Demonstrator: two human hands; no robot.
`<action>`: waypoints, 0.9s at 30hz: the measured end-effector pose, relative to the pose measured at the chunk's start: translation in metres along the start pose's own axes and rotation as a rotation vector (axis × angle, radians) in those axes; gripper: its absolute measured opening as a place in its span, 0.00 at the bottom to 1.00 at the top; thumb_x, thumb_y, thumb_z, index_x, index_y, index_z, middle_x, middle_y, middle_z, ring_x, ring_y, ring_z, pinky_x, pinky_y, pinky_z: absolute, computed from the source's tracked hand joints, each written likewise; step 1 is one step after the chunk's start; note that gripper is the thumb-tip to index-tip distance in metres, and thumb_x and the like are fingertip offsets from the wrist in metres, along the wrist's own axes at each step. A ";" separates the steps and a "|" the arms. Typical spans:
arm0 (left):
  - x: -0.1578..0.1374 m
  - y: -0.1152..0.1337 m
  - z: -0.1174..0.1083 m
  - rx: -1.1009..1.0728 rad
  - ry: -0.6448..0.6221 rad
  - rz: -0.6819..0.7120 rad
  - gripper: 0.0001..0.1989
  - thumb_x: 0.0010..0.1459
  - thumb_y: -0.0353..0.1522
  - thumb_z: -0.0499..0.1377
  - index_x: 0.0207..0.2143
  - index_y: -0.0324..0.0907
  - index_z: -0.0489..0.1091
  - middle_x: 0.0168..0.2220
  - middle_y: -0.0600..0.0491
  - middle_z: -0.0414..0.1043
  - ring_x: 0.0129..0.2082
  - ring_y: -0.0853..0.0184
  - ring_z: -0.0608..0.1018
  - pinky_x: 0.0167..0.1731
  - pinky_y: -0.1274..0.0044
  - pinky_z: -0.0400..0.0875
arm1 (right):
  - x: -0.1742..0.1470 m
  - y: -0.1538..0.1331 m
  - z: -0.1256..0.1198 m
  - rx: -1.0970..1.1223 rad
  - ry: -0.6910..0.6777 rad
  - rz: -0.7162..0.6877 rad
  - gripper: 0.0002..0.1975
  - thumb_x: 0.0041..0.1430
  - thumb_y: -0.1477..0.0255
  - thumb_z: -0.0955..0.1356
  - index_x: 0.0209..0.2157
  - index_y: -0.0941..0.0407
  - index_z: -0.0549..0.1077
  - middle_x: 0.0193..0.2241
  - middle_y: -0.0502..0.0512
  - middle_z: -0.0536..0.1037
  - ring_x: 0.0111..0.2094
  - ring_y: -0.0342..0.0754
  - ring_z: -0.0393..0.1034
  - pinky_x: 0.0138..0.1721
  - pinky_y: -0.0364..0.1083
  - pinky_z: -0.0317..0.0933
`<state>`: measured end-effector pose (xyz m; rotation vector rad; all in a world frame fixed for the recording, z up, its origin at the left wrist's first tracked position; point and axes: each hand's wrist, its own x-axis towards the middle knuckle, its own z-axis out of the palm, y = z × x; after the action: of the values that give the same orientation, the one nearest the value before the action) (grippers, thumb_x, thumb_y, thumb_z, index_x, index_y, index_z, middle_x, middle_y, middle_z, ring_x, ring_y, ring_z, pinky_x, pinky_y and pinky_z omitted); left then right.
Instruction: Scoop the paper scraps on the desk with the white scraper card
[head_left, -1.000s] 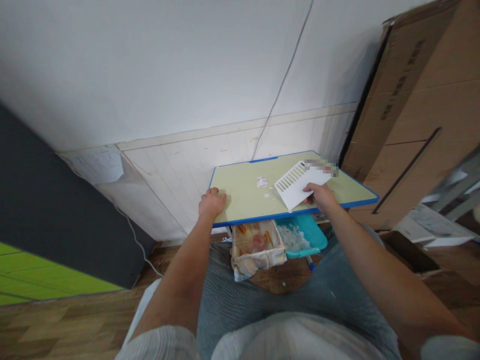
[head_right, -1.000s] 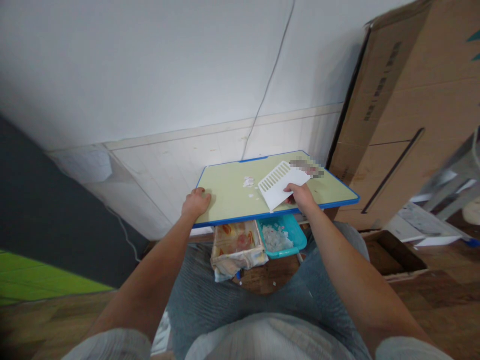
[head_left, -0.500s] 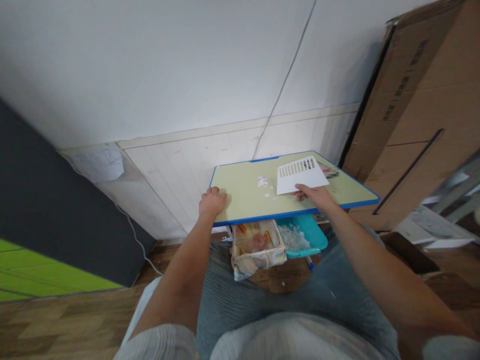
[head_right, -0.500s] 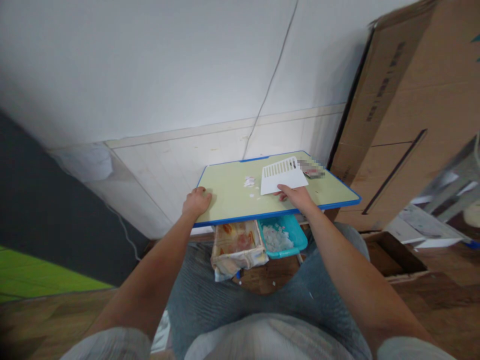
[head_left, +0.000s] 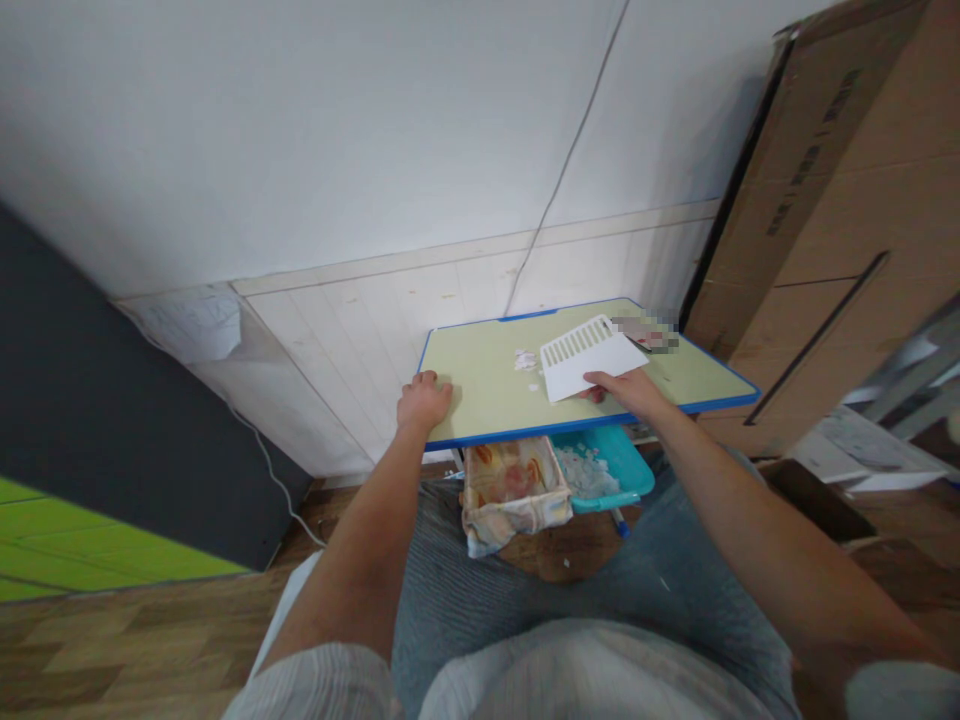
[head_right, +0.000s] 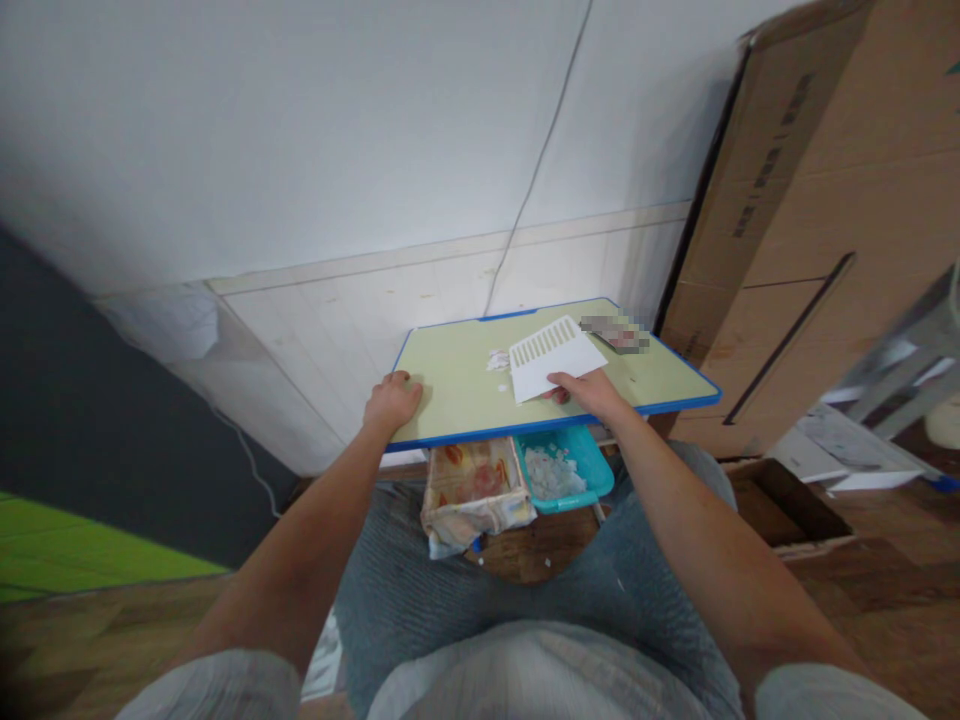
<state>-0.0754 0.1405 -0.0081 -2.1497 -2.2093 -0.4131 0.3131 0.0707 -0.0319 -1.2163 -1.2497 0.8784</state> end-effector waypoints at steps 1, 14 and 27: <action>0.000 0.000 0.000 -0.003 0.000 0.001 0.28 0.76 0.44 0.51 0.69 0.41 0.71 0.73 0.36 0.71 0.68 0.42 0.76 0.64 0.57 0.75 | 0.000 0.000 0.000 0.007 0.000 0.003 0.08 0.50 0.68 0.77 0.27 0.55 0.77 0.21 0.57 0.83 0.21 0.51 0.74 0.26 0.47 0.72; -0.002 0.002 -0.004 0.016 -0.008 -0.002 0.27 0.76 0.43 0.51 0.69 0.42 0.71 0.72 0.37 0.71 0.68 0.44 0.76 0.63 0.59 0.75 | -0.003 -0.006 0.002 0.072 0.052 0.024 0.07 0.45 0.69 0.74 0.27 0.55 0.76 0.20 0.55 0.81 0.19 0.49 0.72 0.23 0.46 0.69; -0.003 0.002 -0.005 0.009 -0.011 0.003 0.28 0.76 0.43 0.50 0.69 0.40 0.71 0.72 0.36 0.71 0.67 0.42 0.76 0.63 0.56 0.75 | -0.005 -0.006 0.000 0.131 0.081 0.025 0.11 0.41 0.68 0.74 0.30 0.55 0.75 0.22 0.52 0.81 0.17 0.47 0.69 0.19 0.45 0.65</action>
<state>-0.0740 0.1367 -0.0039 -2.1555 -2.2090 -0.3921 0.3112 0.0643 -0.0269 -1.1534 -1.0973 0.9068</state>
